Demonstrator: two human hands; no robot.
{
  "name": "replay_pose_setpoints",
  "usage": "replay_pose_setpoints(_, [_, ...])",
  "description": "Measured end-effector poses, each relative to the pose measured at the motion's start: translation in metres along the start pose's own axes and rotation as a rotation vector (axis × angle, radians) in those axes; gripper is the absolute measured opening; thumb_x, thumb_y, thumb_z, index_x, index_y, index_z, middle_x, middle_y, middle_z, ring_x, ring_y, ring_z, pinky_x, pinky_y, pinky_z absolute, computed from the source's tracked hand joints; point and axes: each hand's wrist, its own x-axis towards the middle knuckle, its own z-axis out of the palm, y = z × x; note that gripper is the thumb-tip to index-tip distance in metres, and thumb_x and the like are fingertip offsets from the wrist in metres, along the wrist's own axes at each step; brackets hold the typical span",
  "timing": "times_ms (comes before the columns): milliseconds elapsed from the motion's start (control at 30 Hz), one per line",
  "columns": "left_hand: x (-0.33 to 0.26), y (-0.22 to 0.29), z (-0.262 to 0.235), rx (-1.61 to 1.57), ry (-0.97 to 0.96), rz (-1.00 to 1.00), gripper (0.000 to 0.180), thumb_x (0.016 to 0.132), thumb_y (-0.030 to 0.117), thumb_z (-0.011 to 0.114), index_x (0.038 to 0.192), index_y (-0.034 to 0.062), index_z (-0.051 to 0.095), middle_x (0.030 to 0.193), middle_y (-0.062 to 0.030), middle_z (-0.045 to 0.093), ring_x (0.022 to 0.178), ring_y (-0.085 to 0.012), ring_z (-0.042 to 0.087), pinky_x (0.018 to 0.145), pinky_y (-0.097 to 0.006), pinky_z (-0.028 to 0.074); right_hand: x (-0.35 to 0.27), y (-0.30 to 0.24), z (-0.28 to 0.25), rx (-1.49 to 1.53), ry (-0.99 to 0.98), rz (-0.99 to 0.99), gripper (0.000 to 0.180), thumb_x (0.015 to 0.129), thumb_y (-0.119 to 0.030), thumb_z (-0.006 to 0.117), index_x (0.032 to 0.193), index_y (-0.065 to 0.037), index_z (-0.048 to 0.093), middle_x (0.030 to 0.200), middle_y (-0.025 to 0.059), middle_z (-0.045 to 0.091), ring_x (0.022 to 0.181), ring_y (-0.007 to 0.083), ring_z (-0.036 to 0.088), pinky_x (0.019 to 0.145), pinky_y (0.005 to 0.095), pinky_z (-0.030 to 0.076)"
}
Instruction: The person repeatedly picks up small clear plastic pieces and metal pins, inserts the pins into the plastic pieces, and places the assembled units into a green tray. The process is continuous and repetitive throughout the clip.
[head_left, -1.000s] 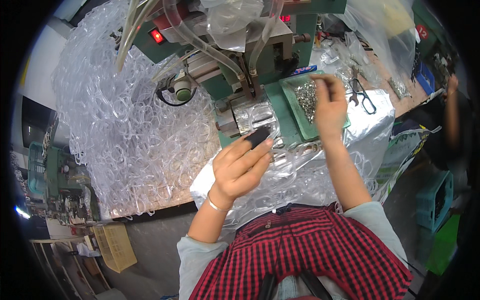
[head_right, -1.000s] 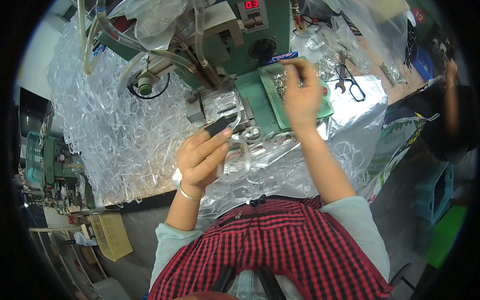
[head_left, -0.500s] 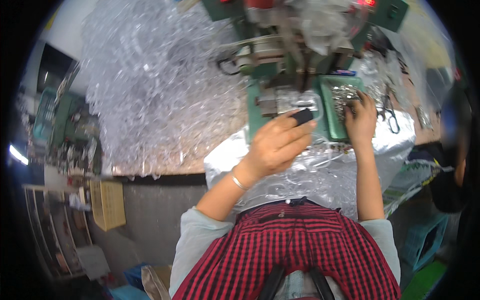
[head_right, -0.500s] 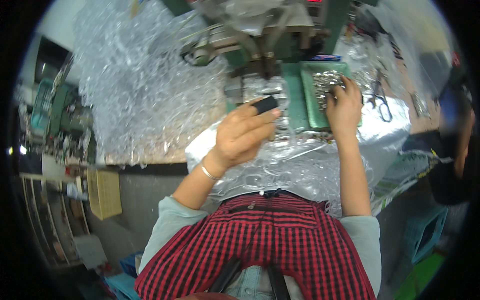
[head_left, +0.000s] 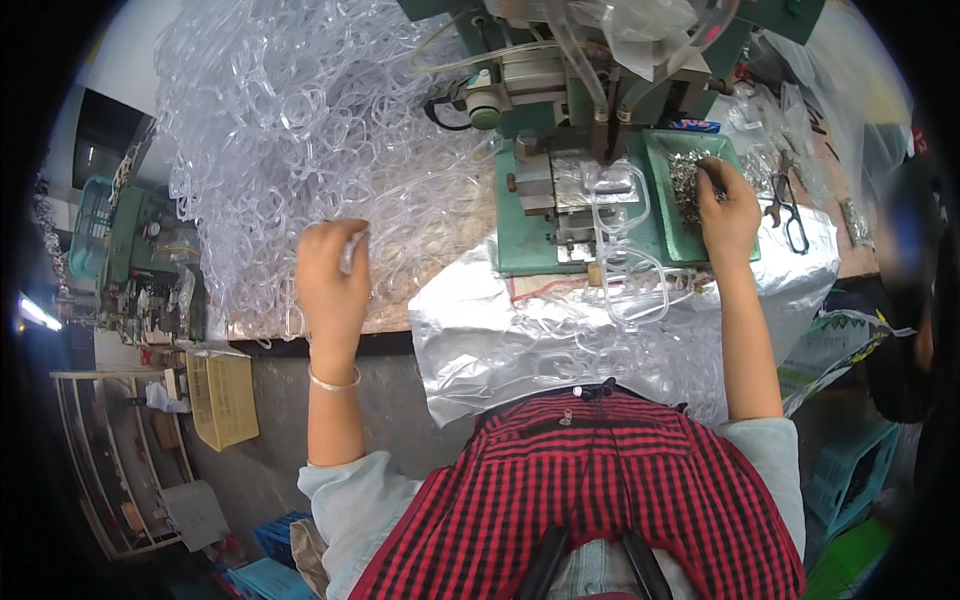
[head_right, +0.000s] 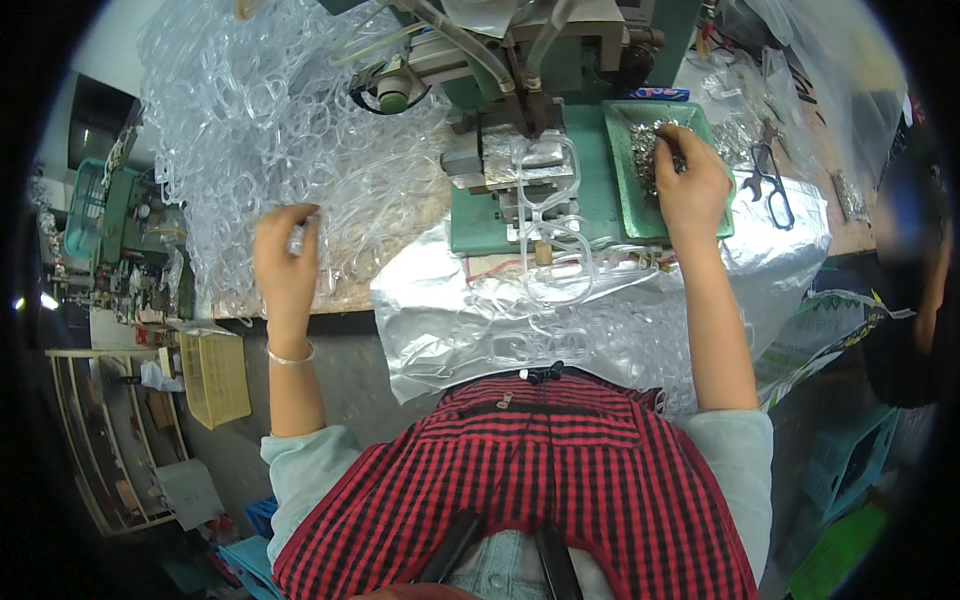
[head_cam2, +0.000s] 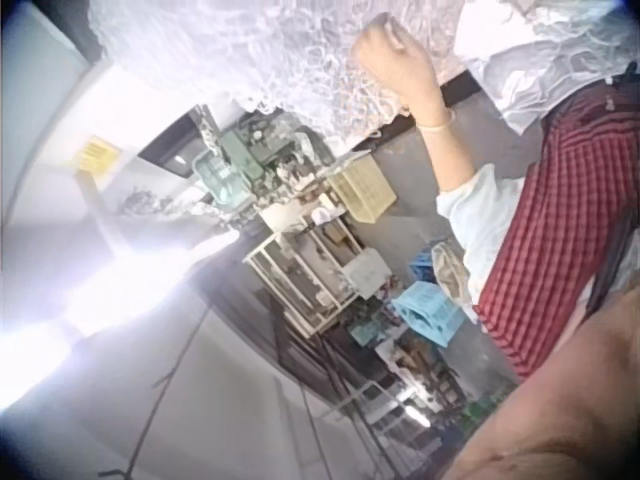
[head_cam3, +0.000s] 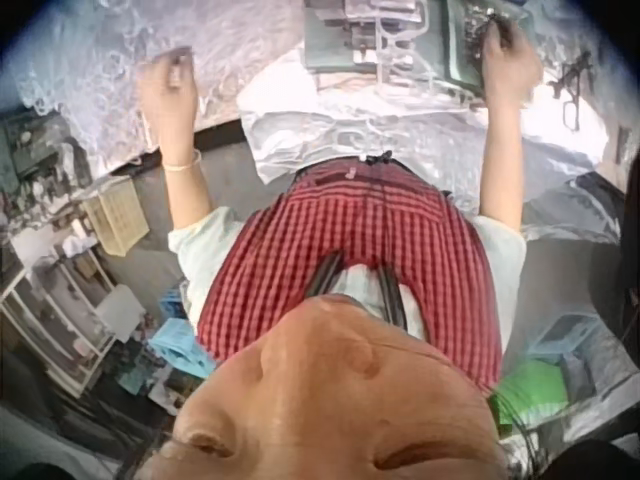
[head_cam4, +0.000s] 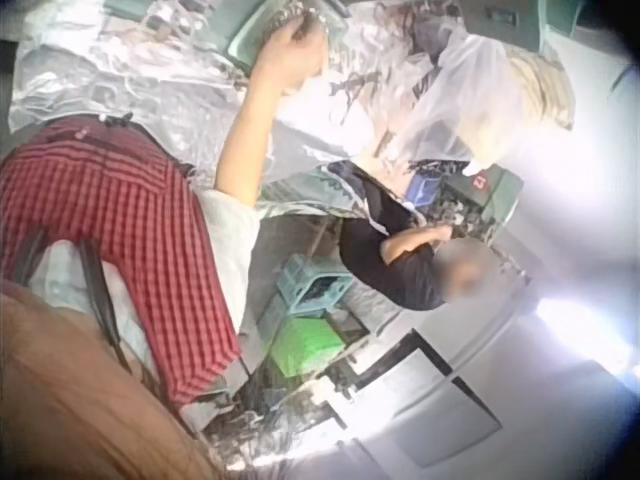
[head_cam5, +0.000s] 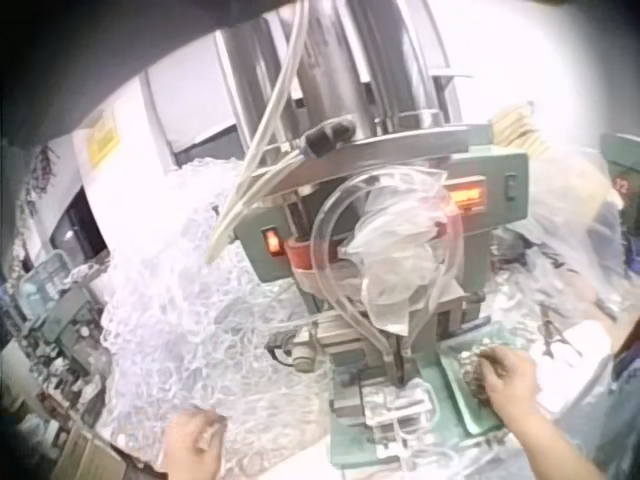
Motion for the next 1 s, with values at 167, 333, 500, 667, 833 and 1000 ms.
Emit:
replay_pose_setpoints(167, [-0.026,-0.027,0.074,0.358,-0.402,-0.068,0.016,0.075,0.007,0.071,0.09,0.0036,0.07,0.094,-0.0154,0.066,0.088,-0.0362,0.064,0.075,-0.044,0.052,-0.003,0.008,0.002,0.099,0.011,0.051,0.014,0.085,-0.011,0.072,0.096,-0.003,0.074,0.092,0.0132,0.073,0.08,0.0265,0.07,0.076,0.0334,0.053])
replay_pose_setpoints(333, [-0.035,-0.035,0.088,0.235,-0.323,-0.249,0.014,0.075,0.006,0.072,0.087,0.0016,0.069,0.095,-0.0181,0.065,0.083,-0.0352,0.065,0.071,-0.041,0.054,-0.022,0.008,-0.031,0.065,-0.031,0.134,0.016,0.082,-0.009,0.073,0.096,-0.003,0.074,0.093,0.0119,0.073,0.081,0.0258,0.069,0.077,0.0323,0.053])
replay_pose_setpoints(500, [-0.015,-0.013,0.087,-0.527,-0.048,-0.394,0.022,0.084,0.005,0.074,0.103,0.0004,0.065,0.086,-0.0087,0.065,0.074,-0.017,0.064,0.066,-0.026,0.051,-0.008,-0.045,-0.048,0.431,-0.305,0.311,0.016,0.082,-0.005,0.07,0.096,-0.001,0.074,0.093,0.007,0.074,0.088,0.0144,0.069,0.081,0.0273,0.052])
replay_pose_setpoints(667, [0.004,0.02,0.11,-1.137,-0.094,-0.564,0.029,0.1,0.023,0.061,0.116,-0.0009,0.061,0.08,-0.0044,0.067,0.069,-0.0085,0.059,0.062,-0.022,0.045,0.026,-0.098,-0.006,0.82,-0.307,0.124,0.035,0.076,-0.004,0.072,0.11,-0.001,0.062,0.089,0.005,0.07,0.087,0.0126,0.067,0.083,0.0276,0.051])
replay_pose_setpoints(833, [0.008,0.047,0.107,-1.277,0.198,-0.491,0.023,0.102,0.02,0.056,0.112,-0.0002,0.06,0.087,-0.009,0.068,0.072,-0.0132,0.062,0.068,-0.025,0.049,0.017,-0.112,0.003,0.795,-0.279,0.226,0.047,0.076,-0.005,0.072,0.12,0.002,0.055,0.084,0.0055,0.072,0.087,0.0144,0.068,0.086,0.0288,0.048])
replay_pose_setpoints(1000, [0.071,0.118,0.045,-1.123,0.395,0.112,0.019,0.103,0.013,0.054,0.115,-0.0012,0.057,0.097,-0.0153,0.07,0.085,-0.0186,0.066,0.083,-0.029,0.051,0.016,-0.116,0.002,0.908,-0.271,0.227,0.056,0.076,-0.007,0.074,0.126,0.003,0.052,0.081,0.0051,0.072,0.086,0.0121,0.065,0.087,0.0286,0.047])
